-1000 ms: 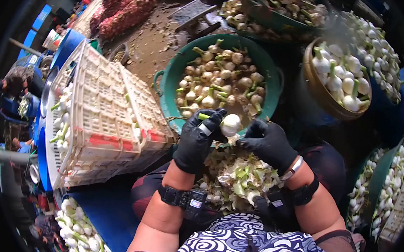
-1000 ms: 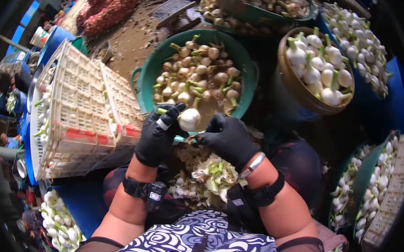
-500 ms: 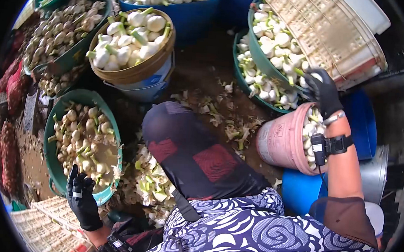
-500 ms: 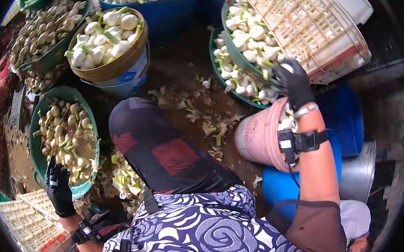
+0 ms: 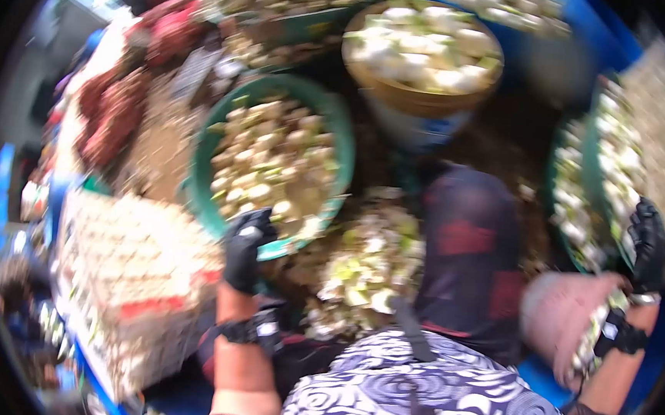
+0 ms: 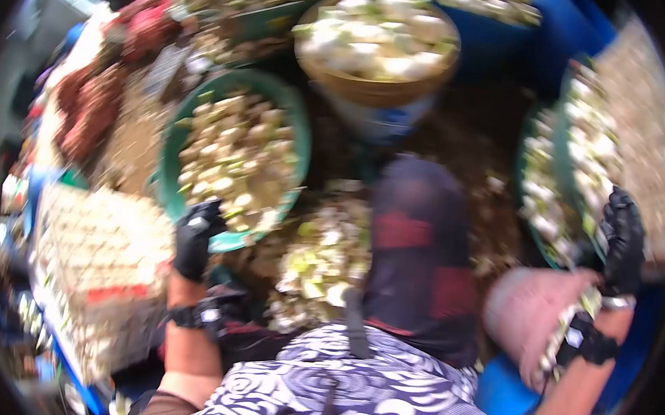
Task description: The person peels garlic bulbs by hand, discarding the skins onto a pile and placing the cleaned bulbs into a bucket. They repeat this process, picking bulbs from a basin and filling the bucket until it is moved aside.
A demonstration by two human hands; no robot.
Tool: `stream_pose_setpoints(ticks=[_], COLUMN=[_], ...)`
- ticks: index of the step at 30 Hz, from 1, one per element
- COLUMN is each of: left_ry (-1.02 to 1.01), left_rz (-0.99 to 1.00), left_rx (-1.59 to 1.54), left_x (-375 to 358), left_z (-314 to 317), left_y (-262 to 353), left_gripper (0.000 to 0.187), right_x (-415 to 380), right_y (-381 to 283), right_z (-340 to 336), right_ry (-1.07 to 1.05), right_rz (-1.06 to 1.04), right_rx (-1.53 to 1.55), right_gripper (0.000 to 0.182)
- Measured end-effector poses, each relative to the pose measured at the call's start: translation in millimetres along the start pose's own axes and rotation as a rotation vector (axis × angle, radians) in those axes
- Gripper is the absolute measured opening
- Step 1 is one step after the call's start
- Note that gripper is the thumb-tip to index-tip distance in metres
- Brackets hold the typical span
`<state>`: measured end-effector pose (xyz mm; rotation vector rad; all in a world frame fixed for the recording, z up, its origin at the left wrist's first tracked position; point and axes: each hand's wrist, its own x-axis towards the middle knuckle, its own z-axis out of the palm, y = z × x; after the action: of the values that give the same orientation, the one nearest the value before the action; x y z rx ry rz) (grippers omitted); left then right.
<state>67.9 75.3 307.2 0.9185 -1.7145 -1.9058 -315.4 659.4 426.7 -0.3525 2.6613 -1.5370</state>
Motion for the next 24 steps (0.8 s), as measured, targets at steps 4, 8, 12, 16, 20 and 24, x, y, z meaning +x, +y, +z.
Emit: stream_pose_setpoints(ticks=[4, 8, 12, 16, 20, 24], left_ry=[0.186, 0.054, 0.252, 0.227, 0.101, 0.144], left_rz=[-0.227, -0.109, -0.235, -0.234, -0.483, -0.308], left_rx=[0.157, 0.328, 0.539, 0.873, 1.066, 0.325], left_x=[13.7, 46.7, 85.7, 148.0, 168.9, 130.2], left_z=[-33.7, -74.5, -56.7, -54.6, -41.0, -57.3], left_y=[-37.4, -123.4, -156.8, -188.7, -176.3, -148.9], left_gripper=[0.026, 0.034, 0.049, 0.054, 0.039, 0.016], right_x=[4.6, -22.2, -38.7, -41.7, -31.0, -35.7], right_y=[-156.4, -220.7, -220.8, -208.2, -230.1, -227.2], right_z=[206.8, 365.0, 432.0, 457.8, 464.6, 467.7], right_ry=[-0.568, -0.874, -0.977, -0.863, -0.880, -0.977], right_rz=[-0.154, 0.020, 0.407, 0.345, 0.317, 0.339], right_rx=[0.630, 0.802, 0.920, 0.650, 0.580, 0.591], right_gripper=[0.040, 0.033, 0.026, 0.021, 0.019, 0.026])
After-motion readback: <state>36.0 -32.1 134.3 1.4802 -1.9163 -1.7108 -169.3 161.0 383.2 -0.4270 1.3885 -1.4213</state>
